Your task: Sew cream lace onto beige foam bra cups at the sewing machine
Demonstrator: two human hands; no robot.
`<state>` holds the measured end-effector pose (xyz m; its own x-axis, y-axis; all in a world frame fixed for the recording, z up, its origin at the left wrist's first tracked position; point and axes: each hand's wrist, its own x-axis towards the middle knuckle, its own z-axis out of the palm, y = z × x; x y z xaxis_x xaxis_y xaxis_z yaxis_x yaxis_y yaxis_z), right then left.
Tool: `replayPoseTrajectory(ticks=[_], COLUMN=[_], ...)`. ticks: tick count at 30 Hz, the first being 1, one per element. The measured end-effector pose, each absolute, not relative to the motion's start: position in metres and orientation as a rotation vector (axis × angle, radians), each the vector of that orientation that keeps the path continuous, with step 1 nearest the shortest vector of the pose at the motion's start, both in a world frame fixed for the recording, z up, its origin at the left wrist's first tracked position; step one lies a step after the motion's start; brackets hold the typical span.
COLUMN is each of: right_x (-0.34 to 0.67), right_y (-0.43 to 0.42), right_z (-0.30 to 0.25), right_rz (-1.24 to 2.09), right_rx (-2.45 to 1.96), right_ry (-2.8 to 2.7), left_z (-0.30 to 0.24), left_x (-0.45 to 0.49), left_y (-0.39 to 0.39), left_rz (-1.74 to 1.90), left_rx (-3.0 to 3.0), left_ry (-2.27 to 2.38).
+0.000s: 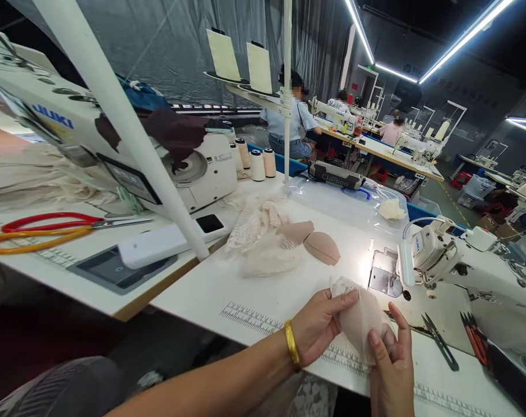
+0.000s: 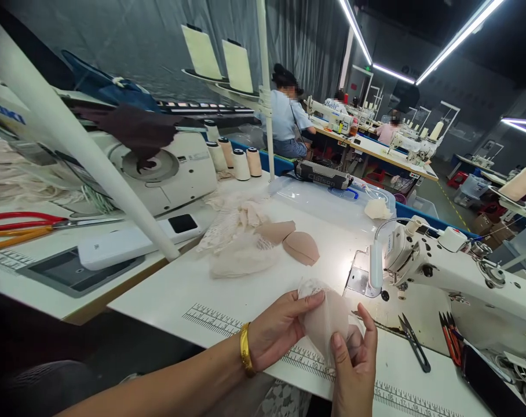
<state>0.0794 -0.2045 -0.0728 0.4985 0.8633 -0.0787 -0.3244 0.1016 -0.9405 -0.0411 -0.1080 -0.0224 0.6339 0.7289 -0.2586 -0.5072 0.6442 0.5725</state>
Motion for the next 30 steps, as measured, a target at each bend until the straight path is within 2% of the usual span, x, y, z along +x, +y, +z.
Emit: replayPoseTrajectory(ticks=[25,28,30], right_x=[0.076,0.091,0.112], right_y=[-0.206,-0.214,-0.217], right_z=[-0.072,-0.076,-0.074], right_rz=[0.996,1.002,0.894], right_rx=[-1.128,-1.169,-1.237], right_ry=[-0.639,-0.775,-0.895], left_z=[-0.015,-0.001,0.011], left_x=[-0.033,-0.038,-0.042], left_y=[-0.099,-0.091,-0.085], left_rz=[0.721,0.629,0.455], left_rx=[0.495,0.637,0.85], left_ry=[0.595,0.554,0.406])
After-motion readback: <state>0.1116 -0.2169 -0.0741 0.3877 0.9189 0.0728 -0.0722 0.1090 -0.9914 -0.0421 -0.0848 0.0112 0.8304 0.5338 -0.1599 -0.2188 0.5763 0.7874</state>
